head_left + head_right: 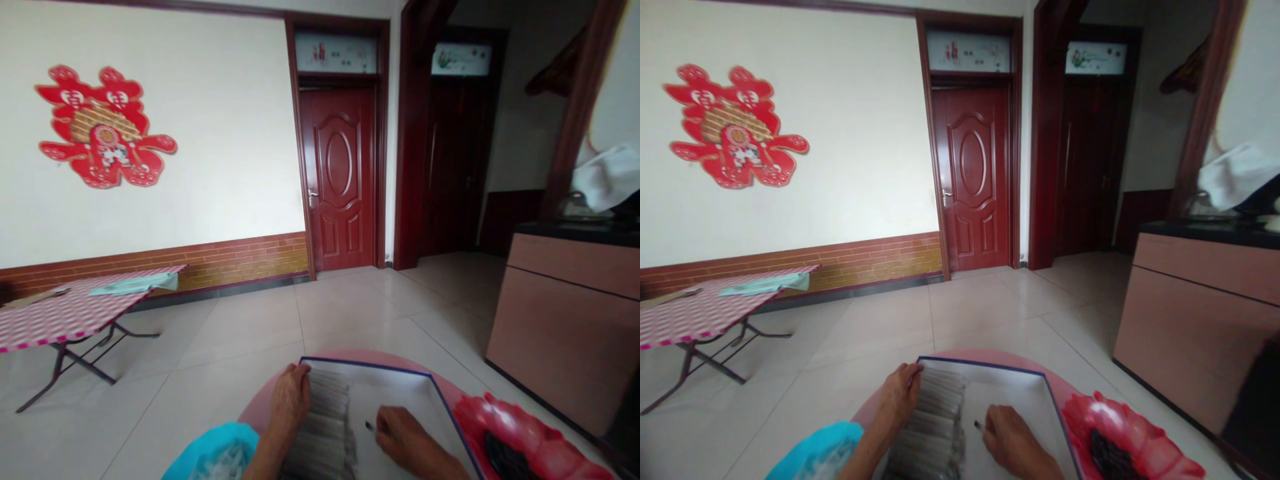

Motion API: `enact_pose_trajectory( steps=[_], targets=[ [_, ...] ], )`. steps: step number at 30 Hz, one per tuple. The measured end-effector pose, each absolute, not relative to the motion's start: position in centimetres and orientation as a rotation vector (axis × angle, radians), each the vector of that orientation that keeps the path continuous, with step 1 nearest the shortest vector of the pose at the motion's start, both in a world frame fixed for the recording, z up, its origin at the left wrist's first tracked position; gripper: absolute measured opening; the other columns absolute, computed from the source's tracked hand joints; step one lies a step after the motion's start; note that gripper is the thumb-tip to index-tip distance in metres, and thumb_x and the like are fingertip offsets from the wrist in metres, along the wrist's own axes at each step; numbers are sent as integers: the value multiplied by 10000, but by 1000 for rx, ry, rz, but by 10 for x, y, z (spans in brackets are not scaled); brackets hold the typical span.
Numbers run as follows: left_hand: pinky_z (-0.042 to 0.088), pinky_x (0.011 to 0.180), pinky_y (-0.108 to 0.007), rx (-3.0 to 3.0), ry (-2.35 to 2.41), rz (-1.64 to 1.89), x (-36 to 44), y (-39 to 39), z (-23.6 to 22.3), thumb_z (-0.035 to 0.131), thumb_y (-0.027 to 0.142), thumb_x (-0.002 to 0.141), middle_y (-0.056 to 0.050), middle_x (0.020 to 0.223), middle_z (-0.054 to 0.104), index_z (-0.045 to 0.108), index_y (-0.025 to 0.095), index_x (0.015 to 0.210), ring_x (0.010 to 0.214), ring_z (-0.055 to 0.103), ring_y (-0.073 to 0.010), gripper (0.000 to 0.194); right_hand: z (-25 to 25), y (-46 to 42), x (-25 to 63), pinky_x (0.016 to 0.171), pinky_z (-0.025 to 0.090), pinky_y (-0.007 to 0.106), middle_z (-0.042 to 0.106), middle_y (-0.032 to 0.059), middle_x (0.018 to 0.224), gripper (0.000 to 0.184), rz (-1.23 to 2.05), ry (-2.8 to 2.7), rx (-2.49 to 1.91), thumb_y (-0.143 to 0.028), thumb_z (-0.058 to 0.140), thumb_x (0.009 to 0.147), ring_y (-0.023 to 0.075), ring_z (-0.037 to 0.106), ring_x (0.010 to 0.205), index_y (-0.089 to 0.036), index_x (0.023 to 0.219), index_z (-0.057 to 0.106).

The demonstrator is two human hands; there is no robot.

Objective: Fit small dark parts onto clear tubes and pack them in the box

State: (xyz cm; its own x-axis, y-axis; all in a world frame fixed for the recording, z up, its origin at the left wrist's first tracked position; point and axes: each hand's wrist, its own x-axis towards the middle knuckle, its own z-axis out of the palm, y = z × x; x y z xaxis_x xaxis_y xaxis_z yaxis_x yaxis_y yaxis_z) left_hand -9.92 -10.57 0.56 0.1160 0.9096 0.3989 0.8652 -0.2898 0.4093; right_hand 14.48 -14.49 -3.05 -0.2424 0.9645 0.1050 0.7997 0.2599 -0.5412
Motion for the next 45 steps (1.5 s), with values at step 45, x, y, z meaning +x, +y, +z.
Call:
enact_pose_trajectory(
  steps=[45],
  targets=[
    [313,744,-378,2617,1673,1228,-5,-92,-24,426,232,820,-33,706,558,623,254,773,740,482,-207,204,-27,-110,129,692,452,284,641,40,974,374,1170,-1052,-1236,-479,566,705,196,584,870,-234,985,613]
  ],
)
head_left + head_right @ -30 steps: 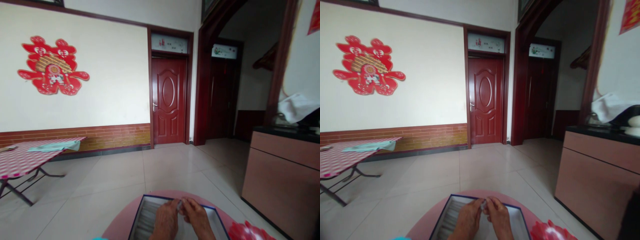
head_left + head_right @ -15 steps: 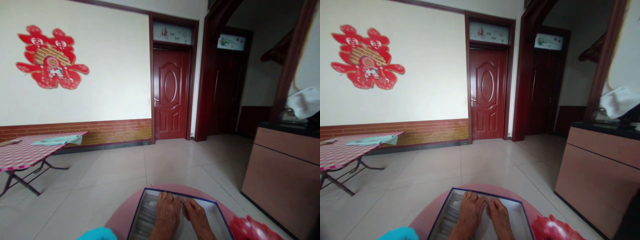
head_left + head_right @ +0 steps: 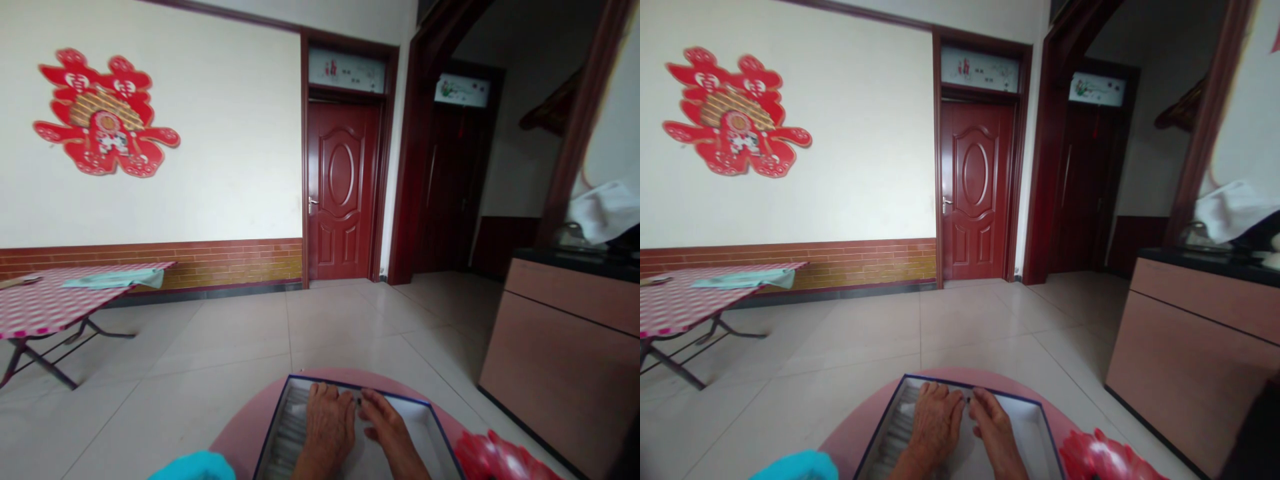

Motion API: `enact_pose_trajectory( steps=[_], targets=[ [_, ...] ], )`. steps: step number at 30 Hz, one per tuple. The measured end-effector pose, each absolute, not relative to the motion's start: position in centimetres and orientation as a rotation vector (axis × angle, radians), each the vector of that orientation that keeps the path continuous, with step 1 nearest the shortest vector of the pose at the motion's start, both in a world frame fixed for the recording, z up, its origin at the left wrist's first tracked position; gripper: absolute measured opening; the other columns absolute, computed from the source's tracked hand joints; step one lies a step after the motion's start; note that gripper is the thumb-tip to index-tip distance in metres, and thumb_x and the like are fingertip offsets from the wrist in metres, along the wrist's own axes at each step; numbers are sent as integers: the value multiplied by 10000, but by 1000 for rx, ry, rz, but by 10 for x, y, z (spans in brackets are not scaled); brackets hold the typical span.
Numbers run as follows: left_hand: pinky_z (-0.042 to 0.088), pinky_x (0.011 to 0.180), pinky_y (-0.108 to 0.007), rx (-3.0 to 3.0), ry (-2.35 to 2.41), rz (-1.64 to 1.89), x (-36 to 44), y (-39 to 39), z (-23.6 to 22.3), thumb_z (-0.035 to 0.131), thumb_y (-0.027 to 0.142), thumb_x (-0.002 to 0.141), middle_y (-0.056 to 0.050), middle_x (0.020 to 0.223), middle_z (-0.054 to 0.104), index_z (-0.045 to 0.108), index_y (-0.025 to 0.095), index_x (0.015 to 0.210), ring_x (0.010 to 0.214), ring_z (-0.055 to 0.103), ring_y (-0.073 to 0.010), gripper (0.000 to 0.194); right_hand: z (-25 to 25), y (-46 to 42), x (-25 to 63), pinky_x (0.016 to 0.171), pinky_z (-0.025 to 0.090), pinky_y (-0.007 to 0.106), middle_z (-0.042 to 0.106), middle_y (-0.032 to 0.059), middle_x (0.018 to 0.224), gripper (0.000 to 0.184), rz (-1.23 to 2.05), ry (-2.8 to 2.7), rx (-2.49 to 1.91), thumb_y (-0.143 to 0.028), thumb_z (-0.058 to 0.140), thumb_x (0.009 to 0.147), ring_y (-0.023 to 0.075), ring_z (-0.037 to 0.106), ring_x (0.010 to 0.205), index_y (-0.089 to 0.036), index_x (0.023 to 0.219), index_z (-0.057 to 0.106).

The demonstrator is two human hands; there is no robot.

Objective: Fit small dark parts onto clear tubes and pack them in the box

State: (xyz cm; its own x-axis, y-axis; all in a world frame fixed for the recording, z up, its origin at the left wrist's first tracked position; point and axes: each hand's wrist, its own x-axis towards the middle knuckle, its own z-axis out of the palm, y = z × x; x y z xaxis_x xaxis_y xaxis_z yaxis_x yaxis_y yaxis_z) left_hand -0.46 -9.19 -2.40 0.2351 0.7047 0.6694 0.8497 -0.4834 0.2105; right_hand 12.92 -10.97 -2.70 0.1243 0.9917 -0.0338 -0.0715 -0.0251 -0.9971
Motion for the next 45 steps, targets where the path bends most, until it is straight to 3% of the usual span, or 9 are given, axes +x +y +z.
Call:
enact_pose_trajectory(
  steps=[3,6,14,22,26,30,36,42,45],
  targets=[
    [313,753,-381,-2324,-1480,-1073,-5,-94,-22,428,232,817,-41,719,566,624,244,761,755,487,-210,204,-29,-108,129,601,427,268,610,13,680,363,1034,-1175,-1345,-533,488,740,165,555,667,-197,732,625],
    [313,760,-389,-2354,-1479,-1061,-4,-95,-21,428,235,815,-43,719,565,622,244,773,753,489,-212,199,-29,-106,128,575,407,261,548,-12,579,357,894,-1258,-1375,-522,509,723,151,503,601,-195,599,579],
    [311,764,-390,-2359,-1490,-1087,-4,-95,-21,420,234,821,-39,726,566,618,247,783,760,486,-212,202,-30,-108,130,603,425,260,632,13,732,307,919,-1276,-1313,-489,538,710,176,546,691,-210,782,643],
    [310,772,-382,-2382,-1447,-1096,-3,-98,-21,421,241,821,-35,717,559,615,243,767,754,483,-205,201,-30,-106,128,550,383,248,534,-17,565,349,936,-1209,-1267,-515,530,711,141,481,576,-187,608,588],
    [316,752,-379,-2385,-1456,-1090,-4,-98,-20,415,234,822,-29,704,561,615,251,775,739,488,-204,207,-22,-111,127,650,432,264,630,11,741,267,1038,-1177,-1241,-441,573,682,181,561,731,-203,781,638],
    [317,765,-385,-2391,-1462,-1084,-4,-99,-19,417,222,816,-32,711,565,616,247,775,749,496,-206,204,-25,-112,129,695,447,280,646,27,941,301,1121,-1091,-1250,-418,565,680,195,582,848,-233,909,628],
    [318,785,-386,-2390,-1455,-1103,-3,-98,-22,420,227,816,-34,714,568,615,242,756,748,496,-205,204,-33,-107,131,587,422,264,590,0,608,379,949,-1229,-1358,-555,506,706,164,539,632,-194,649,607],
    [333,760,-380,-2374,-1460,-1074,-4,-99,-21,424,220,810,-31,706,574,620,249,777,732,504,-206,201,-26,-111,129,687,448,271,651,22,915,323,1103,-1152,-1252,-440,583,660,189,585,835,-232,903,623],
    [335,770,-379,-2369,-1454,-1078,-4,-99,-21,425,219,809,-34,706,574,622,242,761,735,507,-202,204,-29,-111,129,652,447,273,653,33,883,367,1125,-1097,-1286,-510,536,685,182,595,783,-223,899,617]
  ],
)
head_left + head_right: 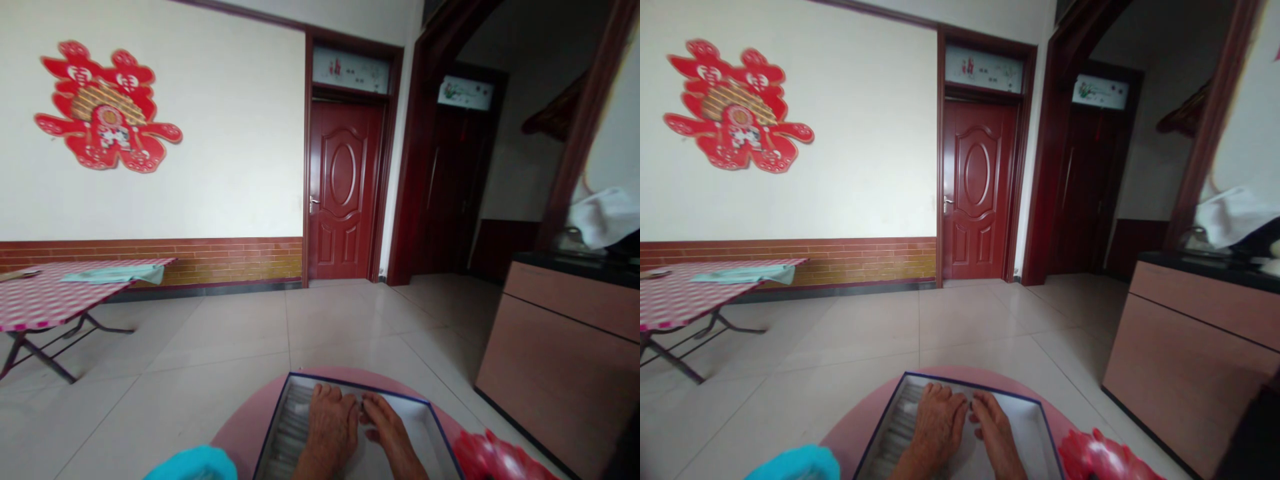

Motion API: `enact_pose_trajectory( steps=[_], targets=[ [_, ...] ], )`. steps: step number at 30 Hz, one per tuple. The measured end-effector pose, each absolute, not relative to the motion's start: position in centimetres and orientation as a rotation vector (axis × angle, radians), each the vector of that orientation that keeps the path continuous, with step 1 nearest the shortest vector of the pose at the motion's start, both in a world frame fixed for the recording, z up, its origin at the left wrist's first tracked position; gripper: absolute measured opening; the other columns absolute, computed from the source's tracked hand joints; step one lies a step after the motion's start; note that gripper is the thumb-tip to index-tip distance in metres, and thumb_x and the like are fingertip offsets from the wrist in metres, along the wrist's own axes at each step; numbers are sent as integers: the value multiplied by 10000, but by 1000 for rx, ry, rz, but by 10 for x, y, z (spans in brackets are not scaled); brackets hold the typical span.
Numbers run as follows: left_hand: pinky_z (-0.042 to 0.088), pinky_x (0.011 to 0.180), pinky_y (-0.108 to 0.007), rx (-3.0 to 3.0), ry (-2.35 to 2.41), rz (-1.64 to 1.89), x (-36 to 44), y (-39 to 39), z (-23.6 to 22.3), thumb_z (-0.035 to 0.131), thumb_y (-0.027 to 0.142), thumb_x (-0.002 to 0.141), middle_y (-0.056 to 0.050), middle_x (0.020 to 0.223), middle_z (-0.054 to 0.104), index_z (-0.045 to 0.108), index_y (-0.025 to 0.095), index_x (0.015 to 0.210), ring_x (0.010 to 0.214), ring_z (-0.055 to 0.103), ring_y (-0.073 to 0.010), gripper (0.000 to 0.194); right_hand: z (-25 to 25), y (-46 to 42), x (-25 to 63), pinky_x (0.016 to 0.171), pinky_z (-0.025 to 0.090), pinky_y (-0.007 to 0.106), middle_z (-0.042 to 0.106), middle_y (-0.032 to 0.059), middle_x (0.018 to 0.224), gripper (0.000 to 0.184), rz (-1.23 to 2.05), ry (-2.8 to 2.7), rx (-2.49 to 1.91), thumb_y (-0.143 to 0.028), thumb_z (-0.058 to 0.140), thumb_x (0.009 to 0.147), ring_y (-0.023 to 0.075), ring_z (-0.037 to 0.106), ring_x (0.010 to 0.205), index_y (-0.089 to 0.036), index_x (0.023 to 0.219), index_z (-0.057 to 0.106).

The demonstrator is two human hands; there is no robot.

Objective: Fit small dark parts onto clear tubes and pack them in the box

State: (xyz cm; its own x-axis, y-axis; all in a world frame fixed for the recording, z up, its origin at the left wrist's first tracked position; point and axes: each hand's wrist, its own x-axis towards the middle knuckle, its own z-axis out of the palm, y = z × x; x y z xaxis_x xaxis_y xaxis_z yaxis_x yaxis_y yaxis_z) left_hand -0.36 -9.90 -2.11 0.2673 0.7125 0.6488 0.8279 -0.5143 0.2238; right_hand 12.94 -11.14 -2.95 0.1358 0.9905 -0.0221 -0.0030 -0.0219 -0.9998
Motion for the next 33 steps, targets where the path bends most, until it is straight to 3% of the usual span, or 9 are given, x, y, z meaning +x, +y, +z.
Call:
enact_pose_trajectory(
  steps=[5,9,11,17,21,24,30,33],
  targets=[
    [324,814,-393,-2375,-1447,-1123,-3,-99,-24,416,213,817,-37,717,581,618,230,748,748,508,-198,214,-30,-111,130,541,408,251,583,-1,598,401,1000,-1236,-1345,-575,485,707,148,527,590,-195,632,586],
    [333,789,-387,-2386,-1477,-1105,-4,-100,-23,424,218,816,-31,716,579,615,247,760,748,505,-204,201,-20,-115,129,626,440,257,644,3,767,296,1090,-1176,-1282,-490,564,677,165,578,720,-221,784,629],
    [333,784,-388,-2398,-1485,-1091,-4,-100,-23,424,213,812,-29,717,578,614,250,763,746,502,-205,199,-19,-116,128,647,448,268,655,17,853,333,1152,-1085,-1273,-490,568,673,174,592,769,-235,879,626],
    [312,839,-403,-2407,-1468,-1101,-3,-99,-27,421,218,818,-32,733,583,615,239,760,772,510,-202,204,-30,-113,128,527,393,252,573,-6,589,385,1068,-1164,-1316,-557,492,721,138,518,564,-194,632,586],
    [319,819,-398,-2403,-1487,-1099,-4,-99,-26,424,228,818,-29,726,581,617,248,762,759,504,-204,201,-30,-111,129,592,421,257,612,-2,695,304,1115,-1168,-1280,-502,557,689,150,555,660,-209,746,617],
    [326,786,-387,-2409,-1487,-1089,-4,-99,-25,436,227,809,-26,717,574,615,250,760,747,495,-203,188,-28,-113,128,604,434,262,645,21,808,366,1196,-1062,-1256,-520,570,664,160,584,712,-224,872,621],
    [318,804,-391,-2410,-1451,-1075,-4,-98,-28,441,228,808,-24,711,575,613,236,745,743,493,-196,183,-33,-112,126,461,347,220,540,-11,559,415,1212,-1067,-1292,-584,512,697,105,491,498,-176,646,570],
    [314,817,-400,-2402,-1458,-1073,-3,-98,-28,427,221,815,-25,715,583,615,235,745,746,496,-196,200,-35,-109,126,467,346,215,526,-21,572,366,1173,-1104,-1248,-542,545,696,103,486,524,-179,667,581]
  ],
)
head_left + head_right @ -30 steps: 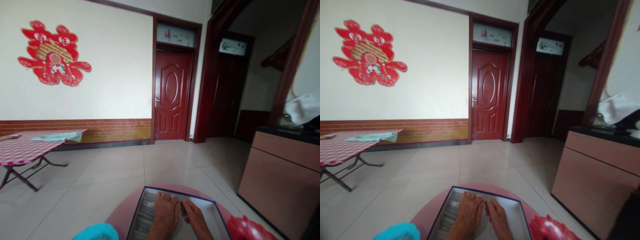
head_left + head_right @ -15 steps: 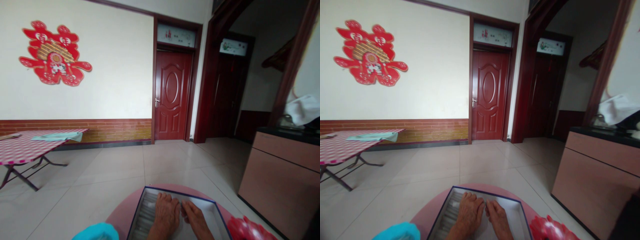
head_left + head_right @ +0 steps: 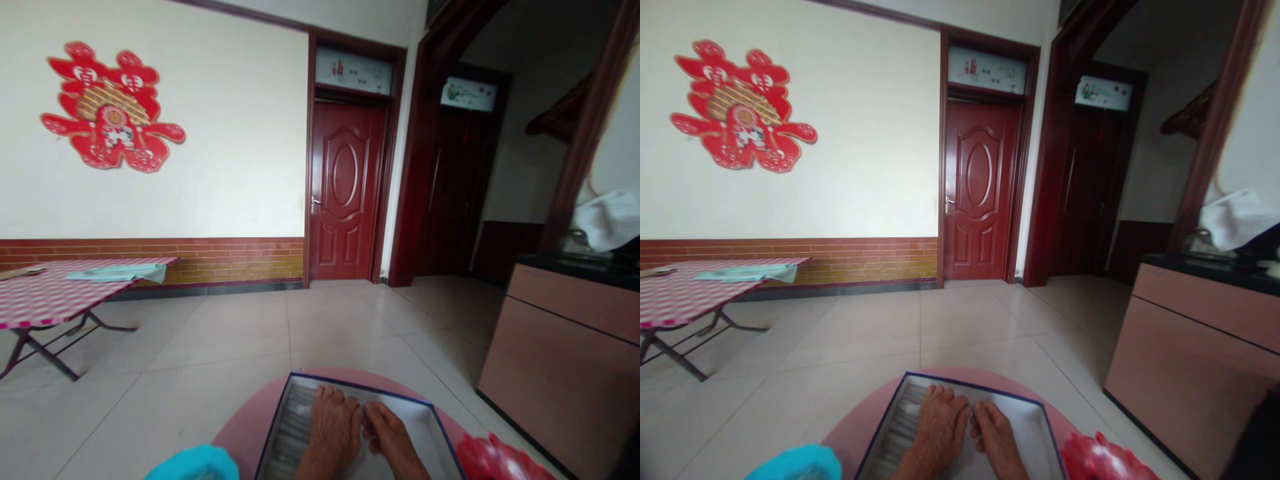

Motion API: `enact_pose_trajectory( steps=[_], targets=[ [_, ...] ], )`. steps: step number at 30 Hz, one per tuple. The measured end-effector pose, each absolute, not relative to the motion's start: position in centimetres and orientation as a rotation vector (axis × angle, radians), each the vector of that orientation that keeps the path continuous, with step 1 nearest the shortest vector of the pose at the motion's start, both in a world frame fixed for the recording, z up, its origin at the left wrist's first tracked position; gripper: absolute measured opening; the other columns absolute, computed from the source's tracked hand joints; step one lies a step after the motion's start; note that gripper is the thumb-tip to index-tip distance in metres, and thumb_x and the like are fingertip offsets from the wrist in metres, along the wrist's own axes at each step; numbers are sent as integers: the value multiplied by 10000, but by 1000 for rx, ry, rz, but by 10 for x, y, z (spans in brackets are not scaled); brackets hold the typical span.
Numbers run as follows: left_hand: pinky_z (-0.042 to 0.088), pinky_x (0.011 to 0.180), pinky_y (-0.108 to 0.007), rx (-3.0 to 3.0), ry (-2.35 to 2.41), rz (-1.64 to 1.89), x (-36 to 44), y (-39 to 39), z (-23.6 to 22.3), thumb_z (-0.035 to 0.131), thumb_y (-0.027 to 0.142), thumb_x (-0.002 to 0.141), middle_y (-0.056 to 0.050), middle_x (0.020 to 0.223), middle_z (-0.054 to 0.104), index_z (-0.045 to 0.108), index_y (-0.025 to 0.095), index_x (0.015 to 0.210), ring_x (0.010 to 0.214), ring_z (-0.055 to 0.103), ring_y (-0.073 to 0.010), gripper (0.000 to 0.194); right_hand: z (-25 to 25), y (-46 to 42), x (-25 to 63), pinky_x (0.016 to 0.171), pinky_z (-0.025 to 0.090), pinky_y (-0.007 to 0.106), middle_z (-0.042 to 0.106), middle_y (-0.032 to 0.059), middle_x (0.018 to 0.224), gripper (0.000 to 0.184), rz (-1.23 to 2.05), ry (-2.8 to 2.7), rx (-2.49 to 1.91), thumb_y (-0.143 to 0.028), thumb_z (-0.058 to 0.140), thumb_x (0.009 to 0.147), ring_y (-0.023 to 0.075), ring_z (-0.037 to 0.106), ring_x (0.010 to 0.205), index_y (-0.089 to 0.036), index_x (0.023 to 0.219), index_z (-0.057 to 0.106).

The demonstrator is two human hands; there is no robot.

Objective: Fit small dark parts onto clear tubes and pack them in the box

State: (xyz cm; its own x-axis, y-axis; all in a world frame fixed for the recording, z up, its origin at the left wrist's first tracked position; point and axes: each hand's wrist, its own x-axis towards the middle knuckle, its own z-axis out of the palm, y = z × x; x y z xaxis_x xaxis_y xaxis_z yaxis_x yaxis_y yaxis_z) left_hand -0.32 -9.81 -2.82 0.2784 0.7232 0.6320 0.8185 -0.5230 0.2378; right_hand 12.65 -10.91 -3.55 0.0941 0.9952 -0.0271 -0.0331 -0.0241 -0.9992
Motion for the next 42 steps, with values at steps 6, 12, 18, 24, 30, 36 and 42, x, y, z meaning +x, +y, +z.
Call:
enact_pose_trajectory(
  steps=[6,12,18,24,30,36,42],
  targets=[
    [326,794,-397,-2425,-1473,-1051,-4,-98,-25,425,219,817,-27,726,588,617,244,770,744,499,-201,199,-35,-107,127,517,374,201,583,-12,670,262,1286,-1004,-1194,-413,611,660,115,540,633,-201,815,613],
    [330,791,-399,-2425,-1464,-1039,-4,-98,-28,440,217,798,-29,727,581,606,240,747,751,498,-207,175,-41,-107,124,430,297,188,569,7,632,431,1412,-839,-1212,-594,525,690,85,494,498,-167,711,580],
    [326,785,-394,-2404,-1443,-1056,-4,-98,-28,436,205,802,-33,716,582,611,234,746,738,499,-205,186,-40,-111,126,426,293,195,530,-16,566,367,1262,-1008,-1215,-527,531,725,80,457,474,-169,653,566],
    [325,762,-383,-2408,-1461,-1035,-5,-97,-25,438,207,810,-30,714,579,608,242,770,737,499,-207,178,-36,-107,130,515,378,208,594,-8,672,229,1220,-997,-1205,-372,571,680,126,553,638,-201,828,609],
    [329,745,-360,-2391,-1486,-1027,-5,-97,-27,421,189,824,-27,723,574,587,226,754,734,502,-201,184,-36,-107,130,515,376,214,578,-21,632,214,1227,-927,-1226,-314,540,657,115,528,594,-201,827,605],
    [334,729,-331,-2399,-1453,-1023,-5,-92,-28,408,155,829,-28,773,579,591,234,952,750,506,-190,233,-38,-106,131,515,386,216,563,-23,629,225,1217,-984,-1212,-312,519,666,106,524,573,-193,838,603],
    [332,708,-317,-2440,-1412,-866,-8,-93,-22,415,209,856,-14,756,569,543,326,1120,738,504,-180,316,-41,-105,127,464,386,213,571,-14,638,281,1087,-1087,-1371,-317,437,666,109,533,541,-180,847,603]
  ],
)
